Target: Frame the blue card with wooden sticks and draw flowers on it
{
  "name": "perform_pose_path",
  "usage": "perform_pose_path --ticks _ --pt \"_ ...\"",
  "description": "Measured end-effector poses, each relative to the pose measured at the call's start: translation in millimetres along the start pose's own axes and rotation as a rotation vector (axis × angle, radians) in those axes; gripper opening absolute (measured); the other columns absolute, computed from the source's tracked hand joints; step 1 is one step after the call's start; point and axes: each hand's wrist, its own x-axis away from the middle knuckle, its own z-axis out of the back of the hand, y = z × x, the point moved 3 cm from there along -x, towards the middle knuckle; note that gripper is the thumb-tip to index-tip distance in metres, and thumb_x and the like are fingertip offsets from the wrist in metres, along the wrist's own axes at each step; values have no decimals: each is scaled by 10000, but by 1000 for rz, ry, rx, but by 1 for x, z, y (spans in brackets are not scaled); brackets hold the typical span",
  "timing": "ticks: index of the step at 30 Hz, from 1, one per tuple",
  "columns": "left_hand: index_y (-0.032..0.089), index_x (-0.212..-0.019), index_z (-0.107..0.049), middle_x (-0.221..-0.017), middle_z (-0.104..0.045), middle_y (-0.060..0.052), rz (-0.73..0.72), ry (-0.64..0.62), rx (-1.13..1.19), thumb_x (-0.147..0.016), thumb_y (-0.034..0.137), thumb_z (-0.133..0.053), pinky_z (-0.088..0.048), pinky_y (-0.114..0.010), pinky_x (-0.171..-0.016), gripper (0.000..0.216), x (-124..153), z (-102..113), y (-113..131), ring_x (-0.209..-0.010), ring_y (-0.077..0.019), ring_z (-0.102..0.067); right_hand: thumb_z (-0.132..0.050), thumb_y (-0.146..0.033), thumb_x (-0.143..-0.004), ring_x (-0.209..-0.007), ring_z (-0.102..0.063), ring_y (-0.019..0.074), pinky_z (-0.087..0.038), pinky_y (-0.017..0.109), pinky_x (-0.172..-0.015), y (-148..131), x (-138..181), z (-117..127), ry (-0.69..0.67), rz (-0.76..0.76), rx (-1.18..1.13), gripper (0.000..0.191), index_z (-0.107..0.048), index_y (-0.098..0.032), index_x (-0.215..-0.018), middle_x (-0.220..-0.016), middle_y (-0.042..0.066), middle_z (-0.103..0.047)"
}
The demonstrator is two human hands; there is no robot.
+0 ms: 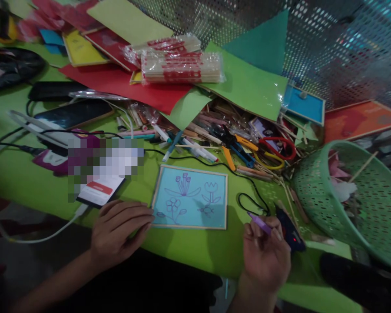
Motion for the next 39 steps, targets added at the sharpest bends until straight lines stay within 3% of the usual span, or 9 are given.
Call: perform_pose_path --ticks 19,28,39 --pt "217 -939 -737 -909 -822 -11 -68 -43 -31 -859 105 -748 -487 -399 -789 138 -3 1 -2 -843 -219 -751 -755 -253 -698 -549 -443 66 -448 197 -515 -1 3 -9 48 6 -38 154 -621 -197 -749 -652 -64 -496" --pt "231 -956 -732 -896 -819 -17 -83 -44 -65 -876 123 -745 -500 -410 -766 135 -2 0 -4 -834 -230 -747 -789 -280 -673 -548 -430 64 -458 194 -535 -3 5 -13 15 -6 -56 202 -627 -202 -765 -654 -69 -504" --pt "249 -961 -724 -902 -821 0 -63 -58 -93 -858 124 -756 -507 -396 -775 166 -2 0 -3 -845 -224 -759 -809 -312 -736 -576 -430 70 -449 203 -545 -3 7 -10 -68 6 -68 222 -626 -209 -809 -690 -66 -476"
